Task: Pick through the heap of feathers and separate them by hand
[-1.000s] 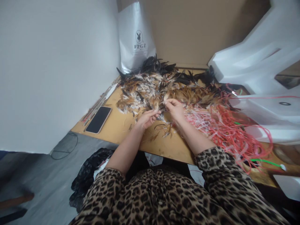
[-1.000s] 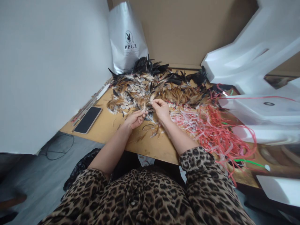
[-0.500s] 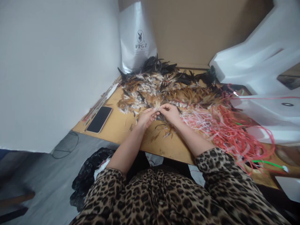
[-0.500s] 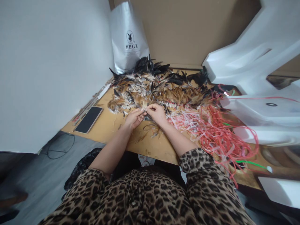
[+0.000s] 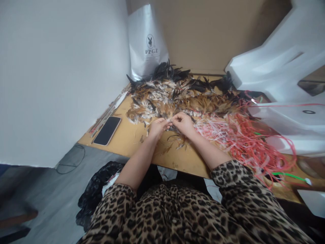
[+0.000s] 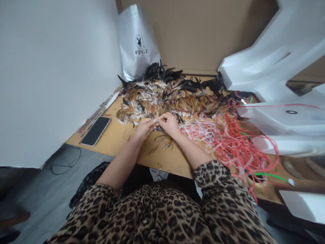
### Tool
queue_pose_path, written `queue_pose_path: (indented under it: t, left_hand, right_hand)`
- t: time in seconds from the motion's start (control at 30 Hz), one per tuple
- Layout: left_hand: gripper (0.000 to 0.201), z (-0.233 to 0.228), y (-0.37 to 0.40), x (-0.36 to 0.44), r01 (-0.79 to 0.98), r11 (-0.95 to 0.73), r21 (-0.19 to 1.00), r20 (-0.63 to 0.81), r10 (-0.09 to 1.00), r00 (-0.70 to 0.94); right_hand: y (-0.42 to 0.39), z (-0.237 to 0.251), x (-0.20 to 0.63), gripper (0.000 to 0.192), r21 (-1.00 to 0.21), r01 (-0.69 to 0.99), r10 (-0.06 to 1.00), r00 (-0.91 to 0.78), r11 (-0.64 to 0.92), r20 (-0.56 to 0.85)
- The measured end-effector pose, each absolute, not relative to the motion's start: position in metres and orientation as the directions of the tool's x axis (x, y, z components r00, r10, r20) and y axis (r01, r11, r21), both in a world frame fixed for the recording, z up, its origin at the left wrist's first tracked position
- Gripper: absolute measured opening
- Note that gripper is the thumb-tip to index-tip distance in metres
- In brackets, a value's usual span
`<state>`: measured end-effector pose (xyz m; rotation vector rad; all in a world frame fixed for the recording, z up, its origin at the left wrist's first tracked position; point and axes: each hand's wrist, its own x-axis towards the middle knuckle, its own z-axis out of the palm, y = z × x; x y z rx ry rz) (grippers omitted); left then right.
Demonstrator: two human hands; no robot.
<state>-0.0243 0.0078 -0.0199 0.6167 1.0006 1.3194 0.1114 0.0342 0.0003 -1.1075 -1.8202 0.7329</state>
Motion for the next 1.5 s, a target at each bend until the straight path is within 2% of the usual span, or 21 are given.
queue_pose_path:
  t: [0.13,0.3,0.4,0.47,0.63,0.83,0.97,1.1,1.37,1.5]
  left_hand:
    - [0.019,-0.021,0.009,-0.023,-0.449,0.169,0.877,-0.224,0.972,-0.074]
    - [0.016,-0.020,0.008,-0.022,-0.430,0.125,0.894,-0.181,0.979,-0.090]
    - [0.015,-0.017,0.007,-0.021,-0.417,0.110,0.902,-0.165,0.982,-0.097]
    - [0.015,-0.015,0.005,-0.021,-0.404,0.116,0.907,-0.168,0.981,-0.095]
    - [0.013,-0.015,0.005,-0.023,-0.448,0.139,0.883,-0.174,0.984,-0.039]
    - [0.011,-0.020,0.007,-0.026,-0.467,0.214,0.858,-0.211,0.976,0.059]
    - [0.013,-0.023,0.008,-0.028,-0.434,0.218,0.874,-0.189,0.976,0.110]
    - [0.015,-0.025,0.008,-0.030,-0.412,0.212,0.886,-0.188,0.977,0.097]
    - [0.013,-0.024,0.010,-0.031,-0.462,0.194,0.866,-0.194,0.980,0.047]
    - [0.007,-0.021,0.011,-0.031,-0.522,0.212,0.826,-0.237,0.971,0.019]
  right_hand:
    - [0.035,-0.001,0.110,0.012,-0.873,0.328,0.929,-0.216,0.360,0.302]
    - [0.038,-0.001,0.108,0.023,-0.994,0.095,0.976,-0.216,0.060,0.039]
    - [0.040,-0.003,0.108,0.032,-0.994,-0.048,0.959,-0.270,-0.102,-0.085]
    - [0.041,-0.004,0.109,0.034,-0.982,-0.104,0.944,-0.309,-0.157,-0.118]
    - [0.041,-0.004,0.109,0.035,-0.980,-0.149,0.957,-0.277,-0.134,-0.088]
    - [0.043,0.005,0.116,0.034,-0.998,0.013,0.963,-0.262,-0.058,-0.059]
    - [0.043,0.011,0.119,0.032,-0.998,0.052,0.954,-0.293,-0.047,-0.060]
    - [0.042,0.012,0.119,0.031,-0.999,0.017,0.947,-0.317,-0.046,-0.049]
    - [0.052,0.009,0.123,0.036,-0.979,-0.190,0.977,-0.210,-0.074,-0.033]
    - [0.049,0.010,0.123,0.035,-0.988,-0.146,0.967,-0.255,-0.043,-0.004]
